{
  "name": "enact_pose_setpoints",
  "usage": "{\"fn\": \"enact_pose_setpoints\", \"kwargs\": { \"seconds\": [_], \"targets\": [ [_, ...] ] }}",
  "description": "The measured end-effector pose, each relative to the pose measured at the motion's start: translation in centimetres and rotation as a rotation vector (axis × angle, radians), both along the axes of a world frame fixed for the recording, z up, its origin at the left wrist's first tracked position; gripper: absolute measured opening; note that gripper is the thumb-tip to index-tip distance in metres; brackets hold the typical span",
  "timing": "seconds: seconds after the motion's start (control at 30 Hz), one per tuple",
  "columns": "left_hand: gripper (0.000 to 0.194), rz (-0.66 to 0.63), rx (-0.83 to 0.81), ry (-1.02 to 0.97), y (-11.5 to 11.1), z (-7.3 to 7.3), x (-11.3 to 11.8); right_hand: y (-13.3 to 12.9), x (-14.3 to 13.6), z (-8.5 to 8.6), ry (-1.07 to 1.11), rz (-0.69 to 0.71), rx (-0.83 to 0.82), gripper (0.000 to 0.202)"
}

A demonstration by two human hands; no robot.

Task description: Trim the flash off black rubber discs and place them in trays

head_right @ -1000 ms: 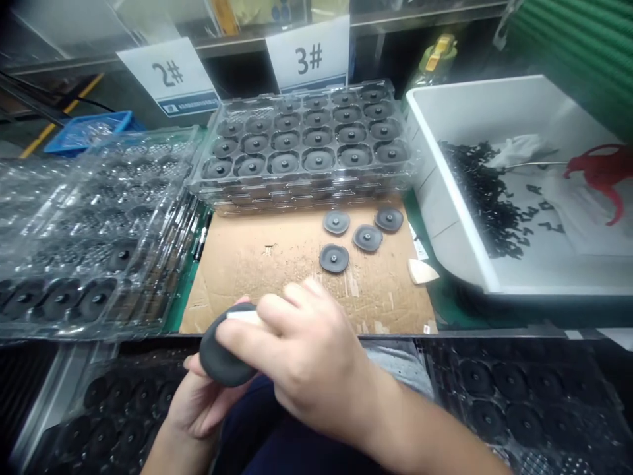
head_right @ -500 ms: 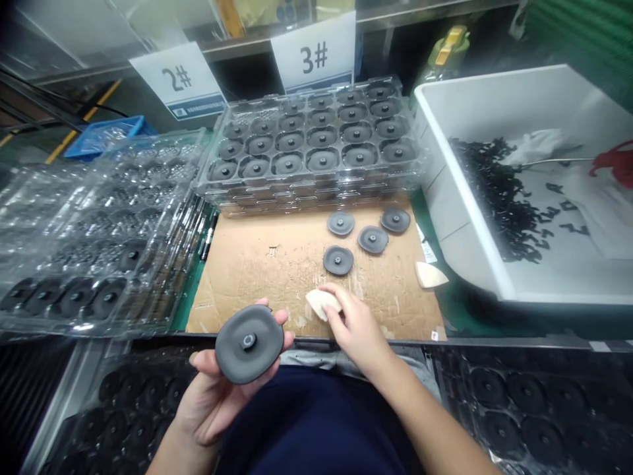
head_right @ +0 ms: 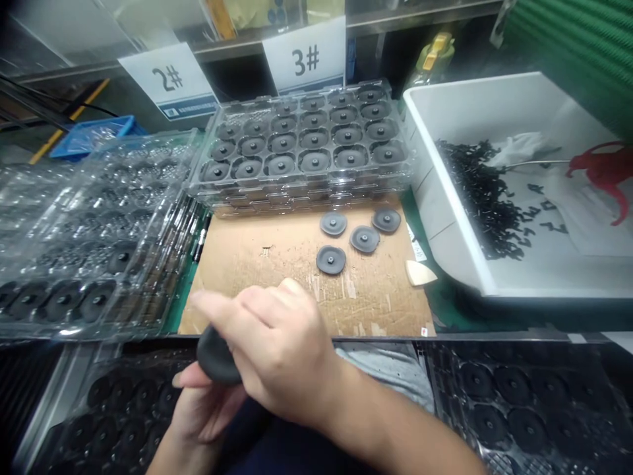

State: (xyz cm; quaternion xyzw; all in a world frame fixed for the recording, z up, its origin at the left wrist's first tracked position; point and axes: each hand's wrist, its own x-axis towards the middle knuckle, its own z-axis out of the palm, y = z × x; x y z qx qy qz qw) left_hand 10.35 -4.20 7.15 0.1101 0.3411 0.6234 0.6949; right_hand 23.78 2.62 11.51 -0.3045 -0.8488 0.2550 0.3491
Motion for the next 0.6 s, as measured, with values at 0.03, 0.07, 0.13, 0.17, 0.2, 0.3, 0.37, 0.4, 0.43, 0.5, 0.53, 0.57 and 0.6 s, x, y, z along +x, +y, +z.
{"fn": "enact_pose_setpoints", "kwargs": {
  "seconds": [0.03, 0.07, 0.13, 0.17, 0.2, 0.3, 0.37, 0.4, 0.43, 0.5, 0.53, 0.57, 0.6],
  "targets": [
    [0.044, 0.018, 0.017, 0.022, 0.1, 0.2, 0.0, -0.6, -0.3, 0.0, 0.028, -0.054, 0.026, 0.035],
    [0.048, 0.048, 0.03, 0.048, 0.3, 0.3, 0.0, -1.2, -0.5, 0.0, 0.035, -0.113, 0.048, 0.037],
    [0.055, 0.104, 0.046, 0.079, 0.4, 0.6, -0.2, -2.5, -0.4, 0.0, 0.029, -0.144, 0.047, 0.039],
    [0.057, 0.119, 0.056, 0.077, 0.5, 0.6, -0.4, -2.9, -0.1, -0.1, 0.048, -0.103, -0.014, 0.038],
    [0.056, 0.13, 0.064, 0.071, 0.5, 0.7, -0.5, -3.1, 0.3, -0.3, 0.082, -0.043, -0.131, 0.035],
    [0.054, 0.138, 0.089, 0.023, 0.4, 0.7, -0.7, -2.5, 1.6, -1.5, 0.259, 0.015, -0.615, 0.026],
    [0.057, 0.137, 0.106, -0.005, 0.3, 0.8, -0.8, -1.6, 2.1, -2.3, 0.388, -0.132, -0.78, 0.026],
    [0.057, 0.134, 0.11, -0.017, 0.3, 0.9, -0.7, -1.2, 2.2, -2.4, 0.426, -0.219, -0.791, 0.027],
    [0.058, 0.13, 0.112, -0.025, 0.3, 1.0, -0.7, -0.8, 2.2, -2.2, 0.43, -0.291, -0.763, 0.028],
    [0.058, 0.129, 0.108, -0.028, 0.2, 1.2, -0.6, -0.6, 1.7, -1.2, 0.365, -0.346, -0.615, 0.031],
    [0.057, 0.137, 0.102, -0.024, 0.1, 1.2, -0.6, -0.7, 1.2, -0.5, 0.322, -0.333, -0.504, 0.033],
    [0.057, 0.145, 0.087, -0.018, -0.1, 1.3, -0.6, -0.8, 0.7, 0.3, 0.277, -0.289, -0.38, 0.036],
    [0.055, 0.15, 0.065, -0.012, -0.3, 1.3, -0.6, -1.0, 0.0, 1.0, 0.235, -0.211, -0.259, 0.038]
  ]
}}
